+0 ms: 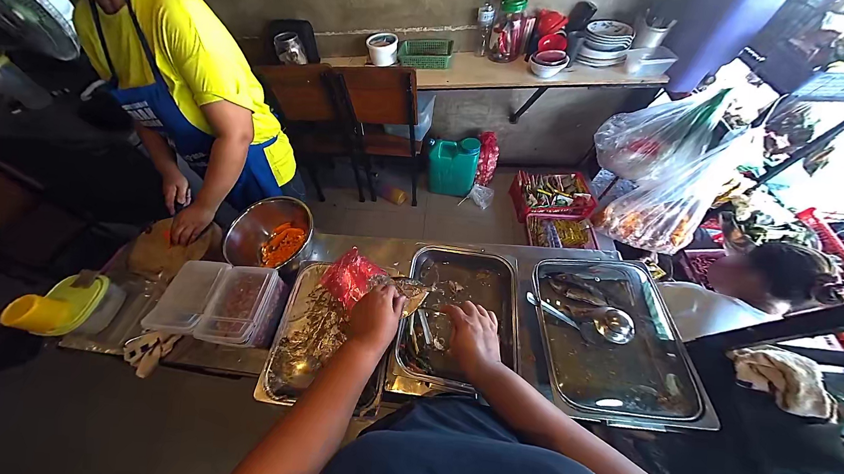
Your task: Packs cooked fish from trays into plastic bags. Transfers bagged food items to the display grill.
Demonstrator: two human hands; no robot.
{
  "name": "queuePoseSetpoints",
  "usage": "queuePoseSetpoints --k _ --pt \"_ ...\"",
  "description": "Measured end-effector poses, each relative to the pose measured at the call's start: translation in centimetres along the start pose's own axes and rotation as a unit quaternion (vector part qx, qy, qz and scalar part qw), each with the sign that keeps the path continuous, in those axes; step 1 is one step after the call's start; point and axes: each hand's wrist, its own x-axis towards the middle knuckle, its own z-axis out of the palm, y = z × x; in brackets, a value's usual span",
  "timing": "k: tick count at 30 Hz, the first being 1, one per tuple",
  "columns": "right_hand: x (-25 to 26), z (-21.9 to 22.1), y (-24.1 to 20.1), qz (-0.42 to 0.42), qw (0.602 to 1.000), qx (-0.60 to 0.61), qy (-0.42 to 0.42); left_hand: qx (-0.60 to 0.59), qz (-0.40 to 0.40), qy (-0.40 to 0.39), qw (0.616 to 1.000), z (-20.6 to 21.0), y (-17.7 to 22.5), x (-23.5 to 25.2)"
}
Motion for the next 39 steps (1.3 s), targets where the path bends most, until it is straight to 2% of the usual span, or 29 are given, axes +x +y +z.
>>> queuePoseSetpoints --k 3,8,11,15,26,31,33,36,38,39 --pt "-0.1 0.2 0.0 -0.017 1.000 0.002 0.017 0.002 -0.001 -0.031 1.000 -0.6 0.5 0.0" --pt "-0.5 0.4 0.4 -0.026 0.999 0.008 0.026 -0.028 -0.020 0.038 0.999 -5.0 -0.5 2.1" --pt "-0.8 0.4 0.2 -0.028 0.999 0.007 0.027 -0.019 -0.005 -0.044 0.999 -5.3 -2.2 5.4" --pt "-1.0 0.0 0.4 -0.029 0.999 0.013 0.036 0.050 0.040 -0.167 0.984 -5.2 -3.7 8.8" --pt "-1.5 0.0 1.6 -0.051 0.997 0.002 0.066 -0.010 0.099 -0.185 0.978 -4.4 -3.2 10.3" --pt "-1.4 -0.5 1.3 -0.046 0.998 -0.005 0.041 -0.025 0.171 -0.154 0.973 -2.8 -1.1 10.1" --pt "-1.0 -1.0 1.0 -0.036 0.999 0.000 0.029 -0.048 0.186 -0.117 0.974 -2.6 -0.1 9.3" --pt "-0.6 -1.1 0.9 -0.023 0.999 0.027 0.028 -0.129 0.199 0.054 0.970 -2.1 -0.3 5.9" --pt "-0.1 -1.1 1.2 -0.020 0.998 0.034 0.040 -0.151 0.151 0.168 0.962 -1.6 -1.2 3.0" --pt "0.1 -1.2 1.3 -0.017 0.998 0.035 0.039 -0.153 0.116 0.187 0.963 -1.1 -1.8 1.5"
